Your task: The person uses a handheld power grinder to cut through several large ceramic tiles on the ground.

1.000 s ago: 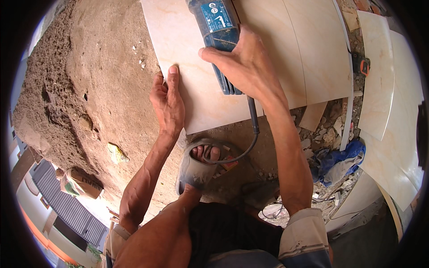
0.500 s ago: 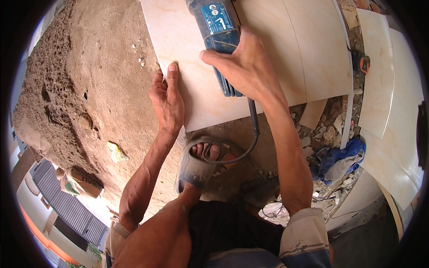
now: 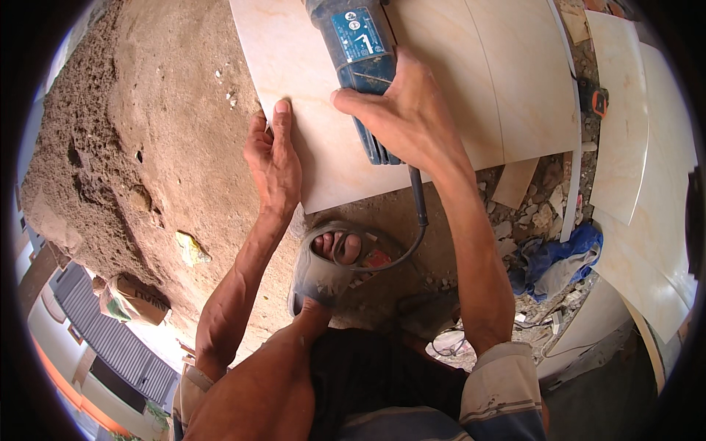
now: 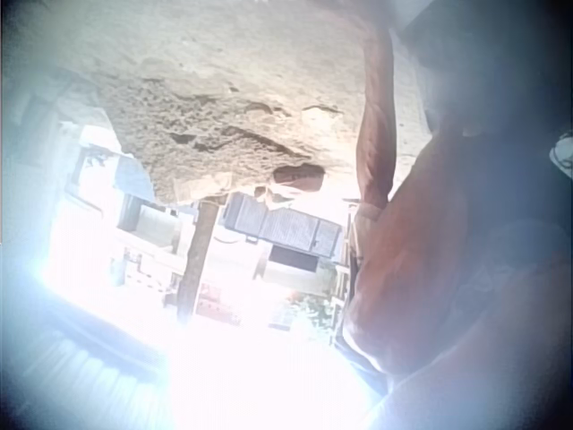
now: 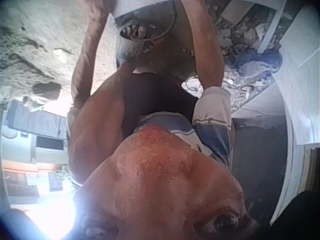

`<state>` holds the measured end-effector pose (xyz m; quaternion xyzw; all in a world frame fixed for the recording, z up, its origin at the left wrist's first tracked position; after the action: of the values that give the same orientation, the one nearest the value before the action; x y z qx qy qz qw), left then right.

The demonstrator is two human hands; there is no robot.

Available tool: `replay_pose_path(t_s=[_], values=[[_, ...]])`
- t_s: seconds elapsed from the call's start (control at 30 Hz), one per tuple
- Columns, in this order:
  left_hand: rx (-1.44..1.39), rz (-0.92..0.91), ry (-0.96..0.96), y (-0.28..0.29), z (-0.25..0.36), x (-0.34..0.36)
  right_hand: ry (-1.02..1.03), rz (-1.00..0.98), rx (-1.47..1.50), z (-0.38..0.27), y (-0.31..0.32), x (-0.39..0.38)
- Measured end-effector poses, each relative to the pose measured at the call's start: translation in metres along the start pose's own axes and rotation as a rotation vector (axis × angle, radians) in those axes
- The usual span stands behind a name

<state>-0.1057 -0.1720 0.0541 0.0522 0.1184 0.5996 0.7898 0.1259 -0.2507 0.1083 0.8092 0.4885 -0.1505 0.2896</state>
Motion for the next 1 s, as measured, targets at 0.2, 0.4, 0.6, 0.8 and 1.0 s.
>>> replay_pose_path(t_s=[0.2, 0.4, 0.6, 0.8, 1.0], values=[[-0.001, 0.017, 0.008, -0.003, 0.004, -0.001, 0.007, 0.01, 0.012, 0.001, 0.002, -0.001], [0.024, -0.032, 0.046, 0.001, -0.004, 0.0, -0.025, -0.013, 0.021, 0.001, 0.001, -0.006], [0.034, -0.032, 0.033, 0.001, -0.005, 0.0, -0.045, -0.018, 0.02, 0.005, 0.0, -0.009], [0.006, 0.015, 0.002, -0.002, 0.005, -0.001, -0.042, -0.014, 0.02, 0.006, 0.001, -0.014], [0.031, -0.025, 0.008, 0.0, 0.001, 0.0, -0.028, 0.01, 0.009, 0.008, 0.003, -0.021]])
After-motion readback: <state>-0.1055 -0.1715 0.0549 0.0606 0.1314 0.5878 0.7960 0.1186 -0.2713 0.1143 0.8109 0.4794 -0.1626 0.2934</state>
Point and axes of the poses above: each hand's wrist, its own x-axis towards the middle knuckle, its own y-axis out of the back of the hand, z = x × y, the point moved 10 cm from there along x, towards the middle knuckle, and after that the axes turned 10 degrees about -y, right-handed, at the moved point
